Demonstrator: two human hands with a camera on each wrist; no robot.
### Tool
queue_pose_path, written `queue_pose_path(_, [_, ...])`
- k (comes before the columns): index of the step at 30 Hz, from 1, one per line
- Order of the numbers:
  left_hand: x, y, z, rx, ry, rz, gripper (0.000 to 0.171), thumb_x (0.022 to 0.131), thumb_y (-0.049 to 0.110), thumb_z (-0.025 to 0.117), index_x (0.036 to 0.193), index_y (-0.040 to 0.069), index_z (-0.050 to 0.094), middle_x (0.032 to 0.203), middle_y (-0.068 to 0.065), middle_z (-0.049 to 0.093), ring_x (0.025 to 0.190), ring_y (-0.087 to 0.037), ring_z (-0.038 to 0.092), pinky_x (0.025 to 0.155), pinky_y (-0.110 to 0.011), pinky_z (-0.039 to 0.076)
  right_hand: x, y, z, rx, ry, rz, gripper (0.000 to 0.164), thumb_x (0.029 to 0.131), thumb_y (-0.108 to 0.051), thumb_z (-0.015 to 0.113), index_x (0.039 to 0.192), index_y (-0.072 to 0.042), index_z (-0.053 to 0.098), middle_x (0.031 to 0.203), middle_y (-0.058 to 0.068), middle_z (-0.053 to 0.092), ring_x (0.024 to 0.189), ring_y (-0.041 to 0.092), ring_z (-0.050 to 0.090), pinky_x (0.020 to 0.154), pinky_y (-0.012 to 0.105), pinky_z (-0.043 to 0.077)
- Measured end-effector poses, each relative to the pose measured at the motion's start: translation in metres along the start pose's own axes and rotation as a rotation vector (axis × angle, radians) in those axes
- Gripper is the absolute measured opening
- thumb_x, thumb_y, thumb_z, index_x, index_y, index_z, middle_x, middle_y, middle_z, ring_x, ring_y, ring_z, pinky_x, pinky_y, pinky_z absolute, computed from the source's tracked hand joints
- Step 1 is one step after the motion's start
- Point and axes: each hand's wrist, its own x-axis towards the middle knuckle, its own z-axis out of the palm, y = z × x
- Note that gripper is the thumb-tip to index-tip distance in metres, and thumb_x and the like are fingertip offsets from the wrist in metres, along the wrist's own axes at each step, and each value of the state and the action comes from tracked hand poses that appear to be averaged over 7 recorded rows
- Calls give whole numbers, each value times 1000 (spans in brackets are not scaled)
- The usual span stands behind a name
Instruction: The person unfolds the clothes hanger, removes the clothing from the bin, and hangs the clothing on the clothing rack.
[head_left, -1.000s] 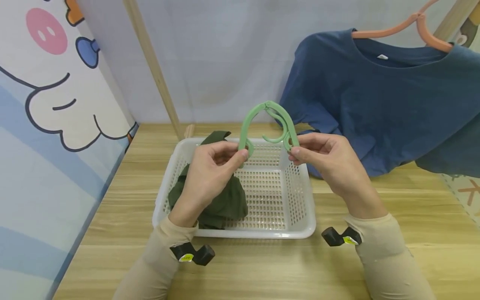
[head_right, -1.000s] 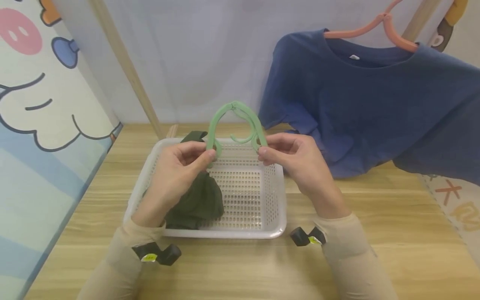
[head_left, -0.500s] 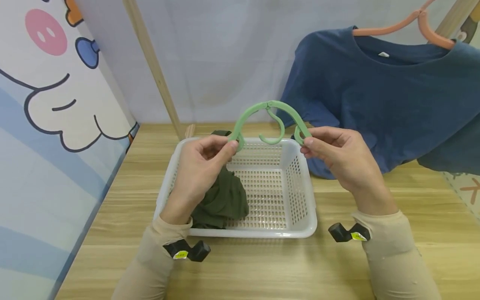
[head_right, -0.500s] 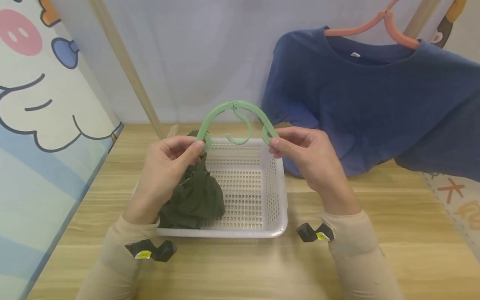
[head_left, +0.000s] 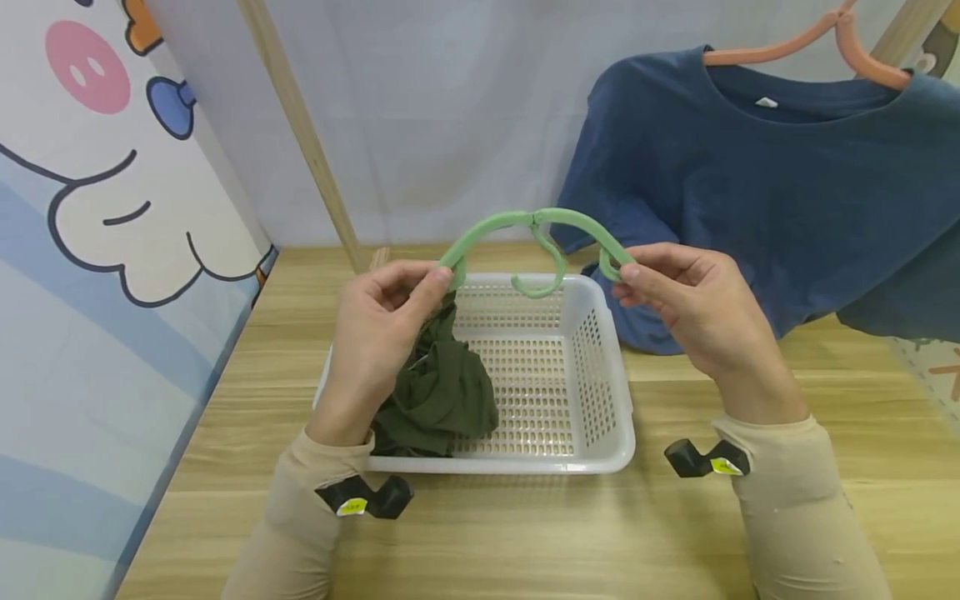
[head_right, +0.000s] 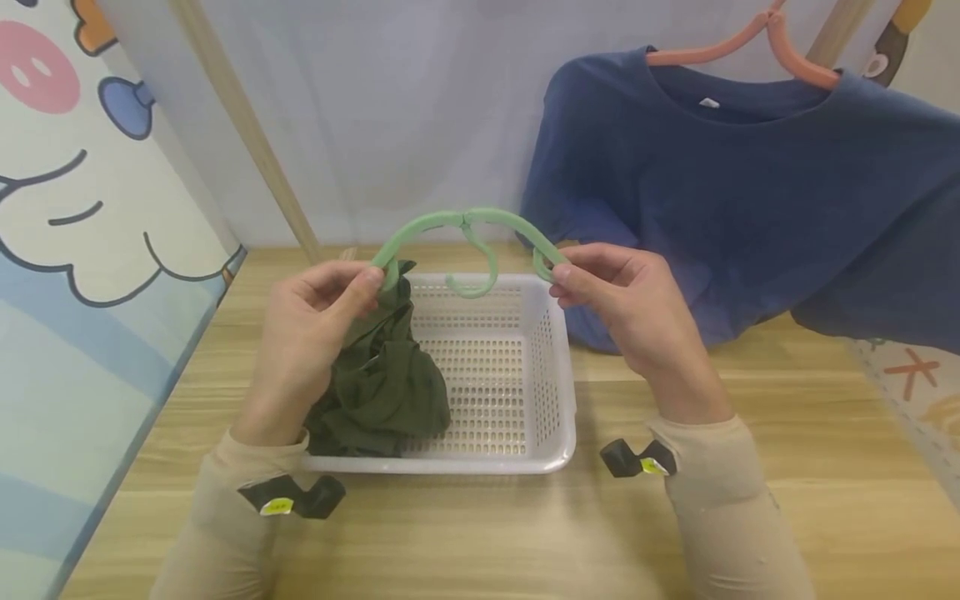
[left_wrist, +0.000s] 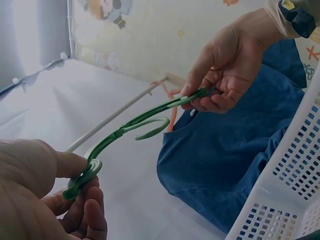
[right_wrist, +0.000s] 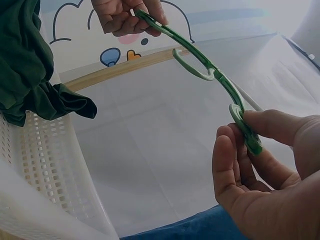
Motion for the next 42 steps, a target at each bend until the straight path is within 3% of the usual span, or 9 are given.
queue_pose_path(6, [1,-1,-4,7,66,6,17,106,11,78,114,-3,83,90,1,76,67,-10,55,55,-20,37,0,0,-1,-10,5,-7,17,108,8,67,117,6,80,103,10,81,90,18,78,89,28,65])
queue_pose_path(14, [3,2,-3,-25,101,23,18,107,11,77,111,-6,83,80,2,72,68,-15,59,56,-21,39,1,-1,-2,-26,26,-13,17,110,2,66,117,4,82,104,8,80,89,17,75,89,27,62])
queue_pose_path(17, [3,2,-3,-18,100,34,17,107,11,78,109,-5,84,78,2,72,65,-13,57,66,-21,45,0,-3,-3,-20,31,-13,17,110,3,66,115,4,82,102,8,80,87,17,75,88,27,62])
queue_pose_path(23, [2,2,-4,-7,97,33,15,106,8,78,107,-5,83,77,1,72,60,-11,49,57,-21,38,-2,-5,-6,-50,10,-24,17,108,7,66,113,5,82,98,7,81,86,16,75,87,26,63])
queue_pose_path(30, [3,2,-8,23,74,50,15,105,8,78,109,-6,83,72,3,69,54,-11,40,71,-20,45,-3,-8,-10,-90,-16,-32,16,107,11,65,110,9,81,90,6,78,86,17,72,85,27,63])
queue_pose_path(32, [2,1,-10,37,59,44,15,105,8,78,109,-6,84,73,5,69,54,-10,39,61,-20,41,-4,-8,-12,-102,-20,-25,15,106,11,66,110,9,81,89,6,78,86,17,71,85,26,62])
queue_pose_path(35, [-1,0,-12,45,30,33,14,105,6,78,109,-6,84,79,3,73,55,-9,38,59,-19,41,-6,-7,-15,-112,-28,-14,16,106,11,67,111,7,82,92,4,79,86,18,69,84,25,62])
queue_pose_path(37, [-2,0,-12,43,6,18,14,106,6,78,109,-6,84,87,0,76,57,-8,40,51,-20,33,-7,-6,-16,-110,-35,-17,18,105,12,66,111,7,82,95,4,79,85,18,69,82,25,62])
queue_pose_path(42, [1,0,-13,41,-30,22,14,106,5,77,111,-6,84,98,-4,78,59,-8,40,54,-20,37,-6,-8,-18,-94,-50,-41,21,104,17,63,111,8,81,98,6,79,85,18,68,80,26,61])
